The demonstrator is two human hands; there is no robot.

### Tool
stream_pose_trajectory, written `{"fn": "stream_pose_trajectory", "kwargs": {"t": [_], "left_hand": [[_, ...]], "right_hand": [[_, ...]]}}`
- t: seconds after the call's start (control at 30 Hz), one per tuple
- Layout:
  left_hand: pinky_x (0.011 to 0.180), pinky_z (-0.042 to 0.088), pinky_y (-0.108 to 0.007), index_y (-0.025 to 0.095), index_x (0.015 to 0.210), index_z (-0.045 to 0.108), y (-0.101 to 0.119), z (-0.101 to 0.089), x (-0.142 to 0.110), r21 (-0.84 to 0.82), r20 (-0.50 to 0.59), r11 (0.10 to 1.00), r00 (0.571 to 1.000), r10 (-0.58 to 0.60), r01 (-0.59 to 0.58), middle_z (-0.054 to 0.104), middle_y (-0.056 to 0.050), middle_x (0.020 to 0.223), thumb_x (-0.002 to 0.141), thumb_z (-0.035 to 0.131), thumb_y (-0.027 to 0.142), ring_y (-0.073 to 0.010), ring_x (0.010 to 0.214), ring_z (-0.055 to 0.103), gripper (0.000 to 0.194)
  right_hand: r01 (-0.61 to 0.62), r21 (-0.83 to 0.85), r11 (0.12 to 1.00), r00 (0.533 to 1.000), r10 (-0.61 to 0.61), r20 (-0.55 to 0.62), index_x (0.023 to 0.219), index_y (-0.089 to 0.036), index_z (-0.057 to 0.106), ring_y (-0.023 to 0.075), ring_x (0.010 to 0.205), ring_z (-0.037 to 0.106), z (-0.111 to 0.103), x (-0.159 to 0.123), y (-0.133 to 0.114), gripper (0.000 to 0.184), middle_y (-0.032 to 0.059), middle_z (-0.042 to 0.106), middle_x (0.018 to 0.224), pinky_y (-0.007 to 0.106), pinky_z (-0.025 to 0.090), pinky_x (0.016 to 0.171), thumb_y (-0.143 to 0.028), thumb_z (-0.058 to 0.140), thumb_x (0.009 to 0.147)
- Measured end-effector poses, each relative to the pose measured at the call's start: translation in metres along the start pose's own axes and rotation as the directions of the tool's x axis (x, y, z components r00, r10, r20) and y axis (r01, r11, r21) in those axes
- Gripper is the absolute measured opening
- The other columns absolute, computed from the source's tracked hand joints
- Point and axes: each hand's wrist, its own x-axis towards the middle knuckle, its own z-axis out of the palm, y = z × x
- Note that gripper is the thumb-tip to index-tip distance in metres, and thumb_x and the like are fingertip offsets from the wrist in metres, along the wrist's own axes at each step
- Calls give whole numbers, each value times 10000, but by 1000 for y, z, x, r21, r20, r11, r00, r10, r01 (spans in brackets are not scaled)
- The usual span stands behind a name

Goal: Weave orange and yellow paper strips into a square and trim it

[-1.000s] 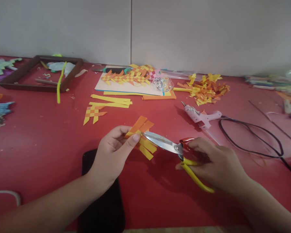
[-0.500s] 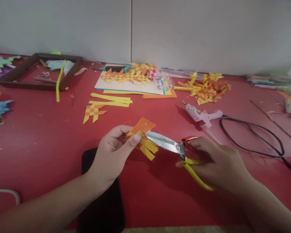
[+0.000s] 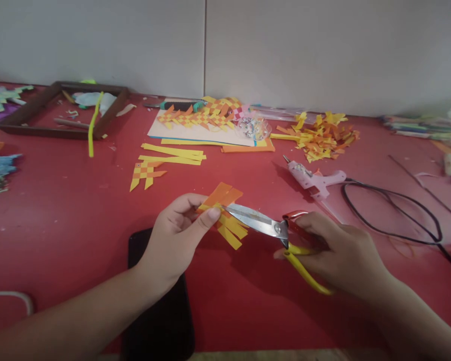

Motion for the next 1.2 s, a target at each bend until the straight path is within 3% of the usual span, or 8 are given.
{"fn": "stream_pose_trajectory", "kwargs": {"t": [0.23,0.77,0.97,1.2], "left_hand": [[776,536,-134,294,874,751,0,0,-1,4,6,1000,1000,-3,3,753,62,849,867,735,254,-61,794,677,43],[760,553,-197,262,859,745,0,-2,-1,22,-17,1000,1000,-21,21,749,25,824,841,757,276,-108,782,680,26],[758,562,-207,250,851,749,2,-1,0,64,-19,998,1000,-21,22,746,12,821,838,758,279,-117,782,680,33],[770,567,-217,257,841,748,1,0,-1,84,-26,996,999,-25,27,757,9,848,838,757,280,-128,813,691,25]], "right_hand": [[-9,14,1000,1000,9,7,774,-200,585,91,344,419,-1,1,0,598,-48,510,433,225,320,375,-791,507,803],[-45,3,999,997,45,62,800,-200,595,101,354,459,-1,0,-1,604,-40,523,441,233,331,392,-794,492,811],[-112,25,993,988,109,110,824,-220,585,114,363,455,0,-2,2,617,-32,547,467,253,336,404,-829,523,755],[-63,-8,998,993,64,95,837,-219,565,112,363,459,-1,-3,1,488,-48,520,459,247,328,400,-707,552,830]]}}
